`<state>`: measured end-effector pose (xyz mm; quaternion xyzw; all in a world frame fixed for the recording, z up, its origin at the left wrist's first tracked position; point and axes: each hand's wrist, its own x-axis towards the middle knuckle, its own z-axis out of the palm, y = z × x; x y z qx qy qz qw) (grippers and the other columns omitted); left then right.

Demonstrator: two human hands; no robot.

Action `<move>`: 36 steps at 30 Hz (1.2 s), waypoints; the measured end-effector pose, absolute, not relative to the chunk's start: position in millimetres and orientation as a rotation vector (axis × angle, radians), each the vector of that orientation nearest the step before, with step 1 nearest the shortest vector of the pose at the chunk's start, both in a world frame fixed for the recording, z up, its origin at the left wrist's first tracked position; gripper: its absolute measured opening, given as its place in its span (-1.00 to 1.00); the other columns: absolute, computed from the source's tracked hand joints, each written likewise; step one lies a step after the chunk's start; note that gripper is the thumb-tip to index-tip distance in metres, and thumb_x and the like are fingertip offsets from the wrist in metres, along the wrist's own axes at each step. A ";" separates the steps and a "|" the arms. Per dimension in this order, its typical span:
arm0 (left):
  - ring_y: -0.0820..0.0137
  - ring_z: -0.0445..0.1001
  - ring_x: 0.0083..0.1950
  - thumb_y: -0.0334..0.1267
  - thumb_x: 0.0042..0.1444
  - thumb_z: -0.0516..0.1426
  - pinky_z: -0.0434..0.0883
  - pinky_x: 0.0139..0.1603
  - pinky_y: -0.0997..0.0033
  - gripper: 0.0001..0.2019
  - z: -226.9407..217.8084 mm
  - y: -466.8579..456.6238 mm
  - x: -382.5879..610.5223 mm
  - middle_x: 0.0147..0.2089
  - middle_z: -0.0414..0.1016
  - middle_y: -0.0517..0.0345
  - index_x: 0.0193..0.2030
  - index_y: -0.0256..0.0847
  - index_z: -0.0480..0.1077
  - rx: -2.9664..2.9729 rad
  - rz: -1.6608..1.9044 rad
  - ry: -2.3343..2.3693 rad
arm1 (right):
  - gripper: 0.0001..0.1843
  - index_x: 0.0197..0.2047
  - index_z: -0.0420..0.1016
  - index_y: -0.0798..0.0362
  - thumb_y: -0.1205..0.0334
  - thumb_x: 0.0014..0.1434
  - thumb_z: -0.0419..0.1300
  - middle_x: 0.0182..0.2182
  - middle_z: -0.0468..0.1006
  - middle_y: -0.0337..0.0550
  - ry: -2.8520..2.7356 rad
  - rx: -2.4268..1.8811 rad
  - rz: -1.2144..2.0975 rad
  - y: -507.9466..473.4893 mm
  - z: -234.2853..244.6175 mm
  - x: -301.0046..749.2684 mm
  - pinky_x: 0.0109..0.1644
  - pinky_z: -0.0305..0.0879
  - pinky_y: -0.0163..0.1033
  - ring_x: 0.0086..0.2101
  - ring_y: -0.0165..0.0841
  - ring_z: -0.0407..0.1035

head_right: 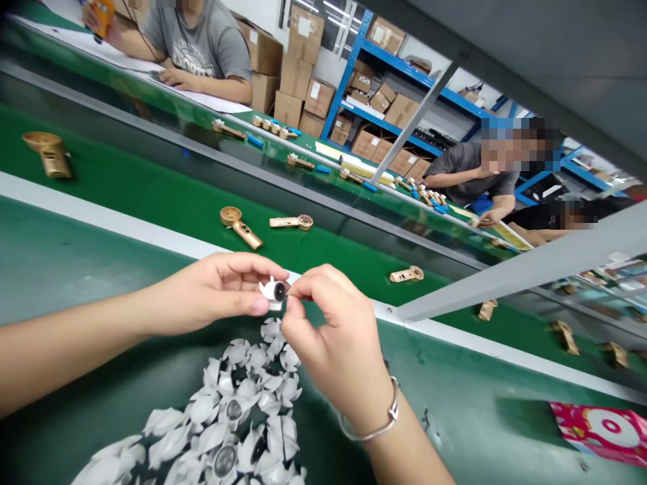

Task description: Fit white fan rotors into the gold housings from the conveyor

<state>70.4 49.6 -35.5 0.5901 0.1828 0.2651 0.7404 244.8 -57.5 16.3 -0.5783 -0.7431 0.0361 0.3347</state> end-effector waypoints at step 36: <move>0.52 0.63 -0.28 -0.26 0.10 0.36 0.56 -0.25 0.62 -0.72 -64.5 106.5 54.0 -0.19 0.65 0.13 -0.03 -0.12 0.58 0.808 0.687 0.557 | -0.64 0.13 0.44 0.09 0.12 0.34 0.22 0.07 0.50 -0.04 -2.110 -1.795 0.254 200.0 -59.8 240.7 0.02 0.47 0.01 -0.04 -0.22 0.48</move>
